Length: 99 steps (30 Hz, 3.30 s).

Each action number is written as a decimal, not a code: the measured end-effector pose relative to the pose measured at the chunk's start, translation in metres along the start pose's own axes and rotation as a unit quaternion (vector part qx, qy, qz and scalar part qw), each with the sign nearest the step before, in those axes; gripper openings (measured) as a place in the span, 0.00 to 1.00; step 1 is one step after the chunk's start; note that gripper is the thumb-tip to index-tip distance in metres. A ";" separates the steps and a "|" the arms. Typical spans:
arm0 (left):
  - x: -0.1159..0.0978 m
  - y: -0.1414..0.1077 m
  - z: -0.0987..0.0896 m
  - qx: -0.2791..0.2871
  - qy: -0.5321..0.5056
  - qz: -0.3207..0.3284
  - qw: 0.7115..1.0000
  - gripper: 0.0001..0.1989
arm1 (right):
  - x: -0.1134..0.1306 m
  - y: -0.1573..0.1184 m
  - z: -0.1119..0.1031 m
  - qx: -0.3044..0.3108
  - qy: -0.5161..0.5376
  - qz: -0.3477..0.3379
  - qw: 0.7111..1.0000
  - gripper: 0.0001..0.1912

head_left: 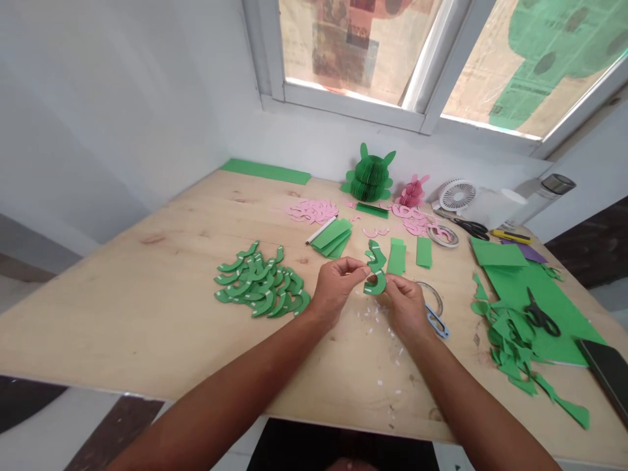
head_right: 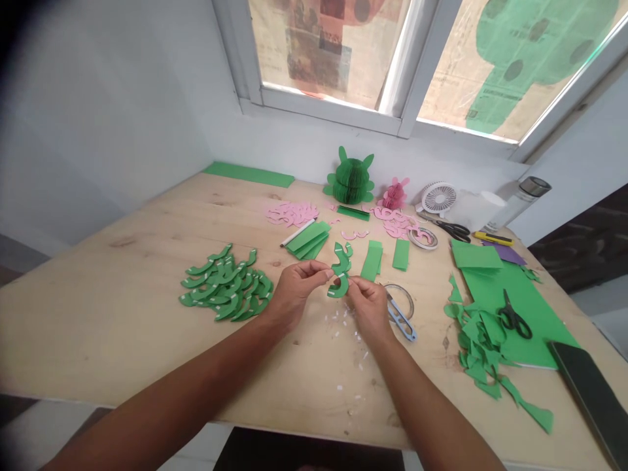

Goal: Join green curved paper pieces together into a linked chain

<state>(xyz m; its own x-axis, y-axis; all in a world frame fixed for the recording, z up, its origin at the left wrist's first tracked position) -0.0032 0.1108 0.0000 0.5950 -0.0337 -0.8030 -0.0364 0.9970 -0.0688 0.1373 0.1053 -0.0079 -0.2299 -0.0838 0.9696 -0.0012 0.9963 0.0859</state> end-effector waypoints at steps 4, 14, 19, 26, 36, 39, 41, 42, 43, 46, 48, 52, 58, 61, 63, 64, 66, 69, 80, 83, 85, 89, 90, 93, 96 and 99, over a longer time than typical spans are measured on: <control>0.000 0.000 -0.001 -0.004 -0.006 0.003 1.000 0.05 | -0.003 0.000 0.001 -0.001 0.003 0.005 1.000 0.09; -0.001 -0.001 -0.003 -0.018 -0.014 0.005 1.000 0.05 | -0.003 -0.001 0.002 0.005 0.006 0.001 1.000 0.10; -0.001 -0.001 -0.003 -0.020 -0.008 0.008 1.000 0.04 | 0.001 0.000 0.002 0.008 0.002 -0.025 1.000 0.08; -0.004 -0.003 -0.001 -0.017 -0.026 0.015 0.999 0.05 | 0.007 0.000 0.002 0.011 -0.023 -0.045 0.999 0.08; -0.006 -0.004 -0.003 -0.022 -0.029 0.024 0.999 0.03 | 0.011 -0.001 0.002 0.013 -0.034 -0.072 0.997 0.09; -0.007 -0.004 0.000 -0.005 -0.022 0.026 0.999 0.04 | 0.010 0.001 0.002 0.013 -0.033 -0.074 0.997 0.08; -0.008 -0.004 0.001 0.003 -0.018 0.026 0.999 0.04 | 0.009 0.001 0.002 0.013 -0.033 -0.074 0.997 0.08; -0.008 -0.005 0.002 0.005 -0.017 0.027 0.999 0.04 | 0.008 0.001 0.001 0.012 -0.033 -0.075 0.997 0.08; -0.008 -0.005 0.002 0.005 -0.016 0.027 1.000 0.04 | 0.008 0.001 0.001 0.011 -0.033 -0.076 0.996 0.08; -0.008 -0.005 0.001 0.000 -0.014 0.029 0.999 0.04 | 0.009 0.001 0.001 0.012 -0.036 -0.079 0.996 0.09; -0.008 -0.005 0.000 -0.003 -0.013 0.031 0.999 0.03 | 0.010 0.001 0.002 0.015 -0.039 -0.082 0.996 0.09; -0.009 -0.006 0.001 0.000 -0.014 0.029 0.999 0.04 | 0.014 0.000 0.002 0.015 -0.041 -0.097 0.994 0.09; -0.010 -0.006 0.003 0.004 -0.016 0.029 0.999 0.04 | 0.021 -0.003 0.002 0.021 -0.065 -0.112 0.991 0.09; -0.011 -0.006 0.003 0.009 -0.015 0.034 0.999 0.04 | 0.025 -0.004 0.002 0.021 -0.065 -0.119 0.991 0.09; -0.011 -0.006 0.004 0.011 -0.018 0.034 0.999 0.04 | 0.026 -0.004 0.002 0.022 -0.065 -0.120 0.990 0.09; -0.012 -0.006 0.004 0.012 -0.020 0.033 0.999 0.04 | 0.026 -0.004 0.002 0.022 -0.066 -0.119 0.990 0.10; -0.012 -0.006 0.004 0.012 -0.023 0.030 0.999 0.04 | 0.026 -0.004 0.002 0.020 -0.069 -0.118 0.990 0.10; -0.012 -0.007 0.005 0.011 -0.028 0.025 0.999 0.04 | 0.026 -0.004 0.002 0.023 -0.071 -0.124 0.989 0.10; -0.008 -0.006 0.002 -0.004 -0.027 0.021 0.999 0.04 | 0.042 -0.007 -0.001 0.009 -0.112 -0.182 0.977 0.09; -0.010 -0.008 0.004 0.000 -0.032 0.020 0.999 0.04 | 0.043 -0.008 -0.002 0.010 -0.120 -0.189 0.975 0.09; -0.011 -0.010 0.007 0.007 -0.039 0.016 0.999 0.04 | 0.045 -0.010 -0.003 0.009 -0.123 -0.197 0.973 0.09; -0.014 -0.013 0.010 0.013 -0.052 0.008 0.999 0.04 | 0.051 -0.012 -0.003 0.010 -0.137 -0.207 0.969 0.09; -0.014 -0.013 0.011 0.016 -0.054 0.005 0.998 0.04 | 0.052 -0.012 -0.004 0.010 -0.140 -0.208 0.968 0.09; -0.014 -0.014 0.013 0.023 -0.063 -0.004 0.998 0.04 | 0.053 -0.013 -0.004 0.014 -0.140 -0.208 0.968 0.09; -0.014 -0.014 0.013 0.022 -0.069 -0.011 0.997 0.04 | 0.054 -0.014 -0.004 0.017 -0.130 -0.208 0.969 0.09; -0.015 -0.015 0.014 0.026 -0.069 -0.016 0.997 0.03 | 0.054 -0.014 -0.004 0.021 -0.120 -0.209 0.970 0.09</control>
<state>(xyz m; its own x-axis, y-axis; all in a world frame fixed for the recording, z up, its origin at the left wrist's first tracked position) 0.0000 0.0978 0.0210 0.6995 -0.0583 -0.7122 0.0231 0.9980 -0.0590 0.1288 0.0864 0.0442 -0.4211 -0.4788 0.7703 -0.1817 0.8766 0.4456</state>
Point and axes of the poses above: each hand's wrist, its own y-axis towards the middle knuckle, its own z-axis out of the palm, x = y × z, the point moved 10 cm from there along y, towards the middle knuckle, and after that the axes turned 15 degrees about -y, right-handed, at the moved point
